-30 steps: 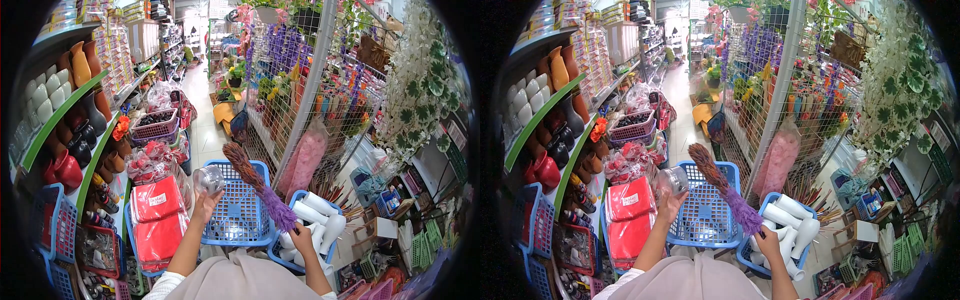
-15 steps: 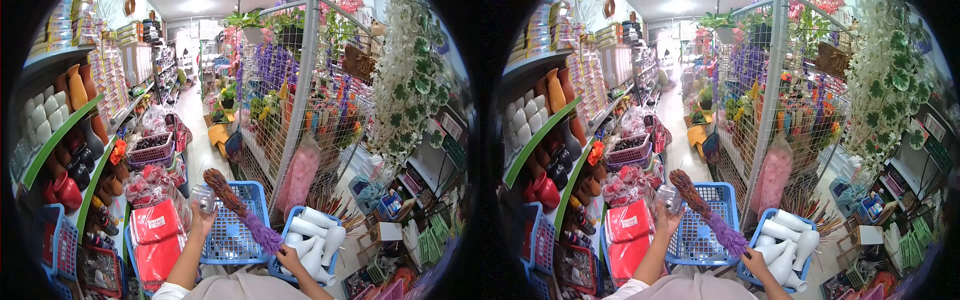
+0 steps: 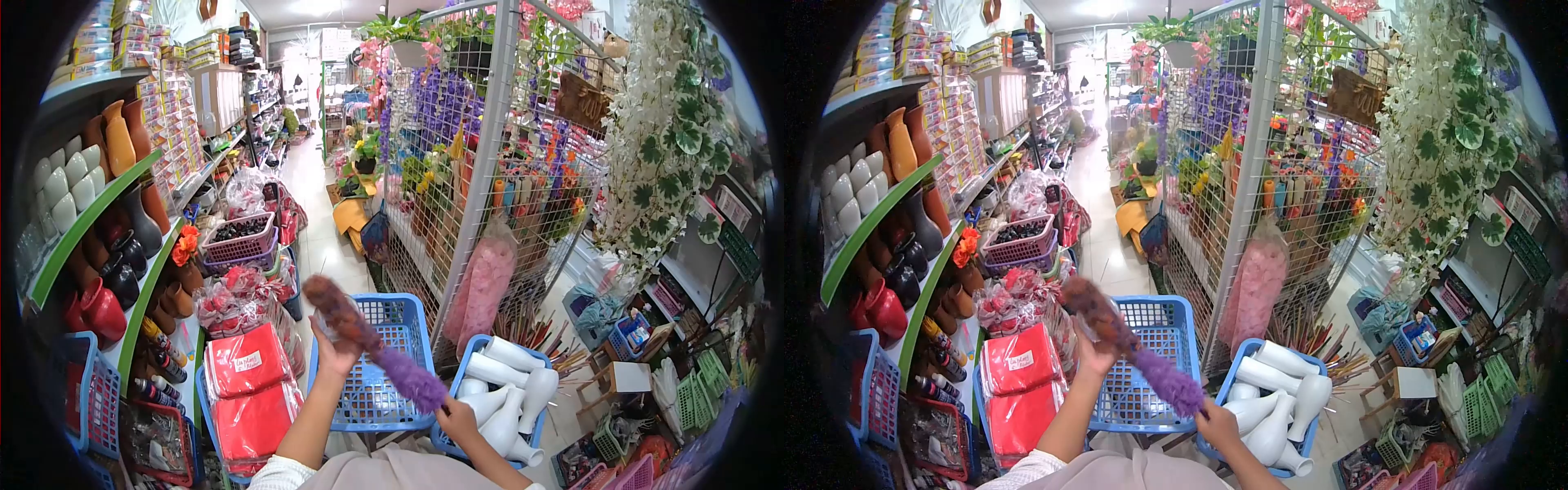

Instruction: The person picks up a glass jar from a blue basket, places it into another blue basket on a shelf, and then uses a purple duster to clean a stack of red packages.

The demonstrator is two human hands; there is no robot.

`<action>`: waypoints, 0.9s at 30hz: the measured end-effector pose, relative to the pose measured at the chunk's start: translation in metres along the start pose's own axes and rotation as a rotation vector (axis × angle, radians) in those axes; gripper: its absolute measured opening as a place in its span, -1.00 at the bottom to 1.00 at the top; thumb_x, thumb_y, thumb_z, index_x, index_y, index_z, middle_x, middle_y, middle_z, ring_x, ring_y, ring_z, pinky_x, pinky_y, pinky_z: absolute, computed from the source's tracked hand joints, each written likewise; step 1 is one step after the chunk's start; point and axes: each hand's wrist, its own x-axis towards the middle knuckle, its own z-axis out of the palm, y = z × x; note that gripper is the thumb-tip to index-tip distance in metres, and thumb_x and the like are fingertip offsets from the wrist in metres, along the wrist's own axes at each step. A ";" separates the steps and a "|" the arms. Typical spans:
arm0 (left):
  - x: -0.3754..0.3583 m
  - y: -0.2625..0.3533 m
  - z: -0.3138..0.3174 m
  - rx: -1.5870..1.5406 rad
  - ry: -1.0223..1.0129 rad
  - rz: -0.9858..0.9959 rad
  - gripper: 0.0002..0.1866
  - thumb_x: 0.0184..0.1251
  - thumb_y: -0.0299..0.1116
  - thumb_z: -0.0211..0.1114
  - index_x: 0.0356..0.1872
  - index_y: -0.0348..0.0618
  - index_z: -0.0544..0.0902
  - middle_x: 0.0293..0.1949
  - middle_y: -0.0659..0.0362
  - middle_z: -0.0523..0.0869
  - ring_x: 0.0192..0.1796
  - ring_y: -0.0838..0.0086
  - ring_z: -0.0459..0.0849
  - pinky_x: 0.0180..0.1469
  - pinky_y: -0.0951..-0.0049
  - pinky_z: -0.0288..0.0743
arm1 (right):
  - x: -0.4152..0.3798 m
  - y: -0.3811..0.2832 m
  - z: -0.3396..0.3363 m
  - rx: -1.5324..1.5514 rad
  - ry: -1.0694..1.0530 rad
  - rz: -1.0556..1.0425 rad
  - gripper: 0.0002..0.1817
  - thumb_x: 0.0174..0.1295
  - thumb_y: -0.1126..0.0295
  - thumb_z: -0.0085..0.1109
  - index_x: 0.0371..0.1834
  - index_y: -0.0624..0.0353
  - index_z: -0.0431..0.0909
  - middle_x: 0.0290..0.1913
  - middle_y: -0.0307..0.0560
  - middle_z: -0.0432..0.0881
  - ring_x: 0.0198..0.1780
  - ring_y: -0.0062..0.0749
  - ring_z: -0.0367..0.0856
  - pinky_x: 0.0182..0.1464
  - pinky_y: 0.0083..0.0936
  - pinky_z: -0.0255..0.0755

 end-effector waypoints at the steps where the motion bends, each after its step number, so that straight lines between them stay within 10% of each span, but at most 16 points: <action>1: 0.007 -0.002 -0.008 0.040 -0.124 0.095 -0.22 0.11 0.47 0.12 0.04 -0.05 0.56 0.02 0.11 0.59 0.13 0.06 0.54 0.26 -0.09 0.35 | -0.001 0.006 0.002 -0.026 -0.009 -0.075 -0.77 0.16 0.27 0.17 -0.15 0.08 0.54 -0.47 0.11 0.62 -0.40 0.10 0.62 -0.33 -0.11 0.46; 11: -0.002 -0.007 -0.028 0.009 -0.114 -0.132 -0.44 0.13 0.34 0.17 0.06 0.33 0.63 0.22 0.00 0.51 0.11 0.10 0.58 0.33 -0.05 0.26 | 0.000 0.001 0.009 -0.034 -0.013 -0.137 -0.78 0.14 0.30 0.18 -0.17 0.11 0.53 -0.48 0.11 0.62 -0.40 0.10 0.62 -0.35 -0.10 0.47; 13: 0.000 -0.004 -0.032 0.057 -0.280 -0.260 -0.33 0.10 0.39 0.17 0.12 0.20 0.60 0.25 -0.01 0.48 0.12 0.08 0.57 0.33 -0.05 0.28 | 0.008 0.001 0.004 -0.091 0.025 -0.161 -0.78 0.14 0.32 0.17 -0.17 0.11 0.54 -0.48 0.12 0.61 -0.40 0.10 0.62 -0.36 -0.10 0.47; 16: -0.017 -0.023 -0.010 0.030 0.074 -0.339 0.00 -0.02 0.50 0.20 0.25 -0.17 0.42 0.16 -0.11 0.53 0.17 0.02 0.52 0.30 -0.05 0.35 | 0.023 -0.009 0.002 -0.059 0.078 -0.071 -0.78 0.13 0.33 0.17 -0.16 0.10 0.54 -0.48 0.11 0.62 -0.41 0.09 0.62 -0.37 -0.09 0.46; 27: -0.012 0.001 -0.010 -0.056 -0.046 -0.265 -0.07 -0.04 0.41 0.32 0.21 -0.13 0.42 0.12 -0.10 0.52 0.19 0.01 0.50 0.23 -0.03 0.41 | 0.015 -0.010 -0.003 -0.052 0.071 -0.101 -0.83 0.12 0.33 0.17 -0.25 0.10 0.50 -0.50 0.09 0.59 -0.43 0.07 0.61 -0.39 -0.11 0.46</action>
